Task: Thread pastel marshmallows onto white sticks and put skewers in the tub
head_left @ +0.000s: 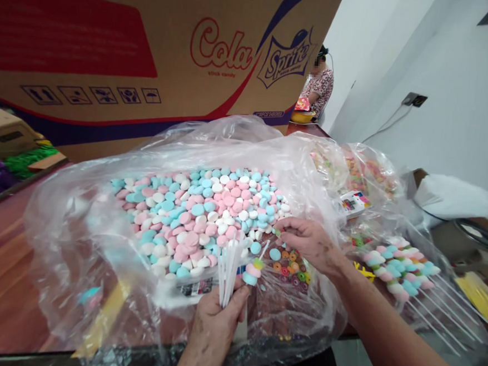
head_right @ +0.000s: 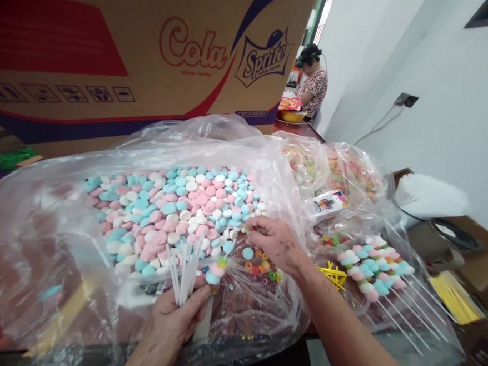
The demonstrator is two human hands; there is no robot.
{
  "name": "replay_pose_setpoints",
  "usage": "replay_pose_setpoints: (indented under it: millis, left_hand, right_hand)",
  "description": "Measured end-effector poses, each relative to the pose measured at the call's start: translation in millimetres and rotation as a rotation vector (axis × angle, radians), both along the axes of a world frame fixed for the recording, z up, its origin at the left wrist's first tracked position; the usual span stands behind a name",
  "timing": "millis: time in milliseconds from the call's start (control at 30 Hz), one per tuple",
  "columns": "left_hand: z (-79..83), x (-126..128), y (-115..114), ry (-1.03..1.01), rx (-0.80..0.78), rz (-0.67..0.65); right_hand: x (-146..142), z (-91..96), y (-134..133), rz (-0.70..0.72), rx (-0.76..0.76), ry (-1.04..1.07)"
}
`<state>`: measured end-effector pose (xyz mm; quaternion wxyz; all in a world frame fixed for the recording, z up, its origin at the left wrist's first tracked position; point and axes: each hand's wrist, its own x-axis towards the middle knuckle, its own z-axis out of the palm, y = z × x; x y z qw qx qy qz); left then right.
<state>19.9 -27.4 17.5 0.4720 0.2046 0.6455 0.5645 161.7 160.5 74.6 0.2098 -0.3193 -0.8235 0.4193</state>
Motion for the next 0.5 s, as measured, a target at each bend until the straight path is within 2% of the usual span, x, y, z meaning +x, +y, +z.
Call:
replay_pose_setpoints:
  millis: [33,100,200,367,500]
  left_hand:
    - [2.8,1.3,0.6,-0.024,0.009,0.051]
    - [8.7,3.8,1.9,-0.081,0.029,0.153]
    - [14.6,5.7,2.8,-0.124,0.051,0.194]
    - [16.0,5.3,2.7,-0.115,0.075,0.201]
    - [15.5,5.2,2.4,-0.118,0.085,0.220]
  right_hand:
    - [0.5,-0.3,-0.8,-0.015,0.068,-0.028]
    - [1.4,-1.0,-2.3,-0.042,0.302,-0.149]
    - [4.3,-0.9,-5.1,-0.049,0.560,-0.388]
    - [10.4,5.5,-15.1,0.067,0.651,-0.604]
    - [3.6,8.2,-25.3,0.116,0.748,-0.675]
